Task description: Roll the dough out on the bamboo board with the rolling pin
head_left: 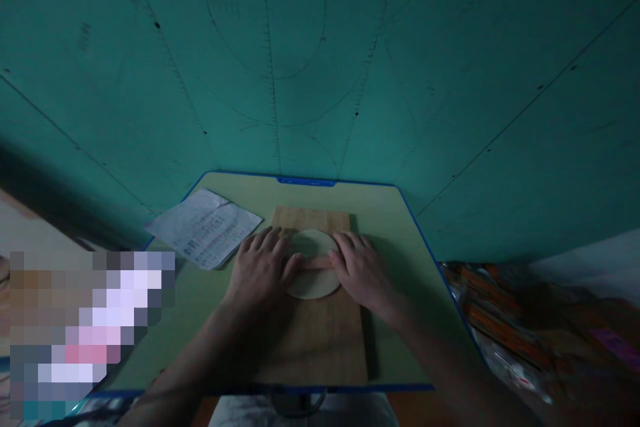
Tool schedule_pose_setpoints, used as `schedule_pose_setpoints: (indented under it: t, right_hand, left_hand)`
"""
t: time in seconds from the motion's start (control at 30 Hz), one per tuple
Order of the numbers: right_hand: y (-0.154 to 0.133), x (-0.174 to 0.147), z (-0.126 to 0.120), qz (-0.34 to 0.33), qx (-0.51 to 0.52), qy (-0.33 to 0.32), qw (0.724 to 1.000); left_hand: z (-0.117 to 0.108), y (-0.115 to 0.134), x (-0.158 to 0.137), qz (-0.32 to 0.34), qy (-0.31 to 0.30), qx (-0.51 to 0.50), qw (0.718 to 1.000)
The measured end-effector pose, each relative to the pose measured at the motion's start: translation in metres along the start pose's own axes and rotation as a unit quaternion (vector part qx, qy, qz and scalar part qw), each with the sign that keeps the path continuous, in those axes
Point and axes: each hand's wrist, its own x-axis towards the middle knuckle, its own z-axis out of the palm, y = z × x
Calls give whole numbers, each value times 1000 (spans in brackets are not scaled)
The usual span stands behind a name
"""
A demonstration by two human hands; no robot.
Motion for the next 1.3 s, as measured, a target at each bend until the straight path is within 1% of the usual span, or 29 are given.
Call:
schedule_pose_setpoints:
  t: [0.03,0.1,0.2,0.27,0.33,0.4,0.47,0.53,0.6,0.7,0.73,0.8,0.87,0.97,1.03,1.1,1.2,1.3]
  right_hand:
    - [0,0,0,4,-2,-4,1000]
    - [3,13,2,29,-13,-3,999]
    - [12,49,6,71,-20,5,997]
    - [18,74,9,97,-16,-5,995]
    - [24,96,10,117,-16,-22,993]
    - [28,113,10,129,-24,-30,991]
    - [29,123,9,140,-31,-36,989]
    - [28,124,7,151,-33,-42,987]
    - [25,113,5,149,-26,-39,988]
    - [18,72,4,116,0,-24,993]
    - [16,54,4,98,11,-22,995]
    - [11,14,3,63,35,-5,997]
    - [6,-23,1,23,44,7,999]
    - [2,-62,-1,-10,45,33,998]
    - [0,-77,0,-17,44,43,998]
    - [-1,-84,2,-19,37,47,998]
    - [0,-88,4,-25,21,43,999]
    - [2,-87,4,-39,13,34,999]
  left_hand:
    - [0,0,1,-3,-4,2,1000]
    - [3,-2,15,-28,-24,8,999]
    - [10,-12,50,-64,-65,2,996]
    - [16,-21,74,-74,-89,-8,993]
    - [20,-28,95,-84,-100,-9,991]
    - [22,-33,113,-101,-97,1,990]
    - [20,-35,123,-113,-98,9,989]
    - [16,-33,124,-118,-101,14,988]
    - [11,-28,110,-117,-106,16,987]
    - [4,-16,66,-87,-110,14,990]
    - [2,-12,48,-54,-102,16,993]
    - [-4,-3,10,-23,-56,7,998]
    - [-10,5,-24,29,-29,-5,999]
    - [-16,12,-62,77,5,5,997]
    - [-15,15,-78,99,40,25,994]
    - [-13,16,-88,114,65,45,990]
    - [-8,18,-92,112,76,63,989]
    - [-5,18,-89,108,72,62,990]
